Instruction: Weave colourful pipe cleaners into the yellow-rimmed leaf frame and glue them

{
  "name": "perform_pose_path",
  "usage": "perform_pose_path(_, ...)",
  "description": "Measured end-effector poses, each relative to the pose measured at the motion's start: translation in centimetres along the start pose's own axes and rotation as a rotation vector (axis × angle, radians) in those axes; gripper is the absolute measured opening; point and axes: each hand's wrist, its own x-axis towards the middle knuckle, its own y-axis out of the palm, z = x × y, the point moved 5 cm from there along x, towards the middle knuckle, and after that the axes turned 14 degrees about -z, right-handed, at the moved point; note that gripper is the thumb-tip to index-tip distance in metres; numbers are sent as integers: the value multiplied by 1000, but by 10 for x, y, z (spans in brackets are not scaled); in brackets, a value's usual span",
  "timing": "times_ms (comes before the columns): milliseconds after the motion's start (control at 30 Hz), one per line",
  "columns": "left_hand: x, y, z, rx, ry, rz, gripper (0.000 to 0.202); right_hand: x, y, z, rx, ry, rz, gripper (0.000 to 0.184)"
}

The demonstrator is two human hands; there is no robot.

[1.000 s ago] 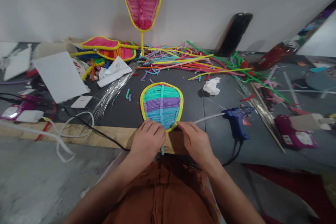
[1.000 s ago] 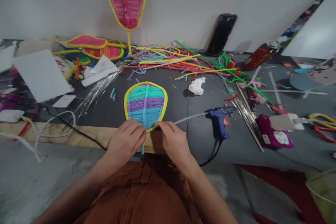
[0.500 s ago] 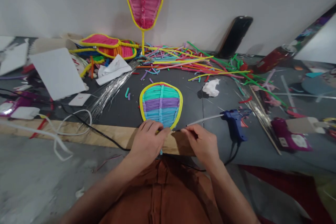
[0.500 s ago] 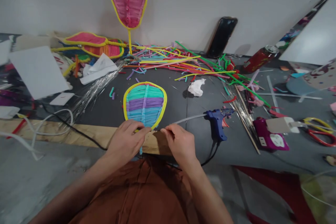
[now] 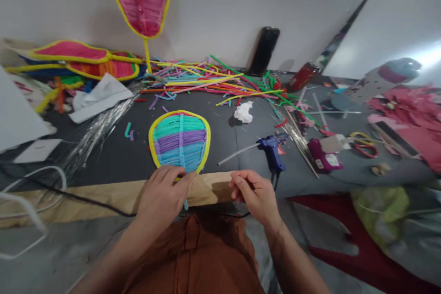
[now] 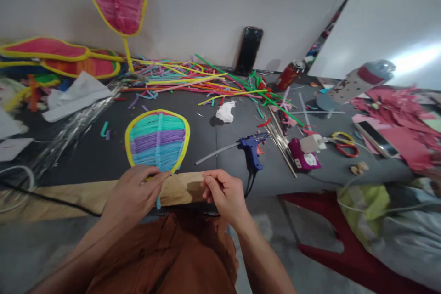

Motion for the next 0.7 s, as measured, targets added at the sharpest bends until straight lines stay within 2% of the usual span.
perform_pose_path(100, -1, 2, 3, -14, -6, -22, 27, -3, -30, -1, -114, -63, -94, 24)
perform_pose_path(200, -1, 3, 3, -8, 6, -37, 27, -4, -59, 1, -294, -186, -222, 29)
perform_pose_path(300, -2, 3, 2, 21, 24, -33, 28, 0, -73, 5, -531, -348, -331, 39)
perform_pose_path(400, -1, 3, 1, 39, 39, -39, 27, 10, -64, 8, -657, -522, -303, 39)
perform_pose_path(500, -2, 3, 0, 29, 49, -50, 26, 27, -44, 9, -720, -637, -224, 19)
perform_pose_path(700, -3, 2, -1, 22, 42, -71, 25, 60, -8, 9, -1066, -545, -179, 21)
